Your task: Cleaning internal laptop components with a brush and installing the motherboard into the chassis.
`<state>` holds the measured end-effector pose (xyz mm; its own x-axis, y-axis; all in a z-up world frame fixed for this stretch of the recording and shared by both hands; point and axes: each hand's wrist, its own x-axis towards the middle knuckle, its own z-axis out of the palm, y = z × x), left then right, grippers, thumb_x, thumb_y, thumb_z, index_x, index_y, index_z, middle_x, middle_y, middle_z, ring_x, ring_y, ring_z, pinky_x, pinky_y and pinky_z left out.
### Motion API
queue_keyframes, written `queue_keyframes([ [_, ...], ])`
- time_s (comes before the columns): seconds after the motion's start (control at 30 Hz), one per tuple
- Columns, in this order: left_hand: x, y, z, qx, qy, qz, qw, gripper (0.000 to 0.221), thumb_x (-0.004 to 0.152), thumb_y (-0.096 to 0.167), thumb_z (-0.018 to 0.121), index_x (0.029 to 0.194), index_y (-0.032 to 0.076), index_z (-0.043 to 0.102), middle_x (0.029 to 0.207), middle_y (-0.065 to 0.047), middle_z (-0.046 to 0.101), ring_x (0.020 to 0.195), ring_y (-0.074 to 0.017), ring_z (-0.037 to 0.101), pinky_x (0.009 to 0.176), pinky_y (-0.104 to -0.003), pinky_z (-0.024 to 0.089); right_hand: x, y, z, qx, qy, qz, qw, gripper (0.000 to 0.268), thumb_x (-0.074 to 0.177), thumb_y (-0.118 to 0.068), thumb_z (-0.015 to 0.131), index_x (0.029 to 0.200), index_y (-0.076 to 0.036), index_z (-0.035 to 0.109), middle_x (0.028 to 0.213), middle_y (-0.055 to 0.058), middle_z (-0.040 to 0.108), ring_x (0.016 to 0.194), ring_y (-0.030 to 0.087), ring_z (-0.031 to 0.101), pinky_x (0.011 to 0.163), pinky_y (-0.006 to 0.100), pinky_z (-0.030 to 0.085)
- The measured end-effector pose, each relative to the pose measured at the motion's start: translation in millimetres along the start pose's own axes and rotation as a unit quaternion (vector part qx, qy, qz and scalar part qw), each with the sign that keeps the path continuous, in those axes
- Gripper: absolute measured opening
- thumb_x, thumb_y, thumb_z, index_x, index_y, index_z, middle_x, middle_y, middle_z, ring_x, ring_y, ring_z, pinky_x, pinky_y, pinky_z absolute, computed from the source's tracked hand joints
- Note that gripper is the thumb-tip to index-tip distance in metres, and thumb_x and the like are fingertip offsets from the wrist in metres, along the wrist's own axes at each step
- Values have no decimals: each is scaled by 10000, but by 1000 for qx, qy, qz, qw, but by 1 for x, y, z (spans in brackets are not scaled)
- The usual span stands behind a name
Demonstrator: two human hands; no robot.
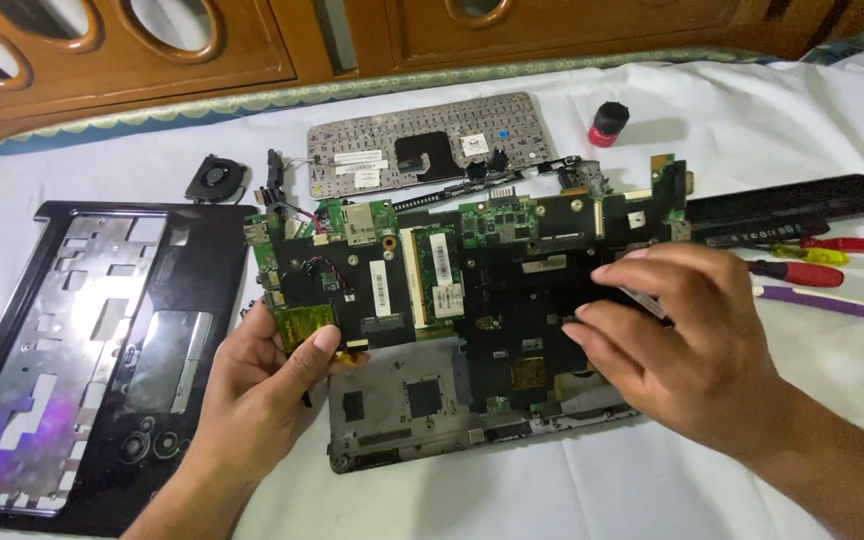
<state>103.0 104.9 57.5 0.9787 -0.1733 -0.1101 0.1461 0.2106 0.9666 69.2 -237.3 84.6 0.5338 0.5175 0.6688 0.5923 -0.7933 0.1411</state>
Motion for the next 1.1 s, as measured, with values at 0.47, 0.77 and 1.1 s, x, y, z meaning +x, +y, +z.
queue_keyframes([
  [0.47, -3, -1, -1, 72, -22, 47, 996, 321, 945, 137, 659, 1233, 1, 621, 764, -82, 712, 586, -148, 620, 469, -311, 508, 1, -3, 13, 25, 6, 92, 995, 256, 885, -270, 883, 899, -158, 654, 1115, 68, 620, 1085, 325, 559, 971, 461, 401],
  [0.77, -3, -1, -1, 61, -26, 38, 997, 321, 935, 148, 669, 1212, -6, 621, 823, -116, 772, 671, -203, 770, 482, -333, 631, -1, -11, 15, 64, -33, -6, 997, 219, 865, -176, 866, 1037, -187, 730, 1161, 42, 604, 1103, 290, 526, 915, 445, 406],
  [1.1, -2, 1, 1, 70, -27, 43, 996, 344, 927, 158, 670, 1227, -5, 626, 873, -110, 781, 722, -205, 786, 527, -345, 672, 1, -12, 13, 58, -54, -37, 996, 189, 865, -176, 836, 1016, -175, 722, 1144, 68, 640, 1138, 305, 560, 1031, 538, 426],
])
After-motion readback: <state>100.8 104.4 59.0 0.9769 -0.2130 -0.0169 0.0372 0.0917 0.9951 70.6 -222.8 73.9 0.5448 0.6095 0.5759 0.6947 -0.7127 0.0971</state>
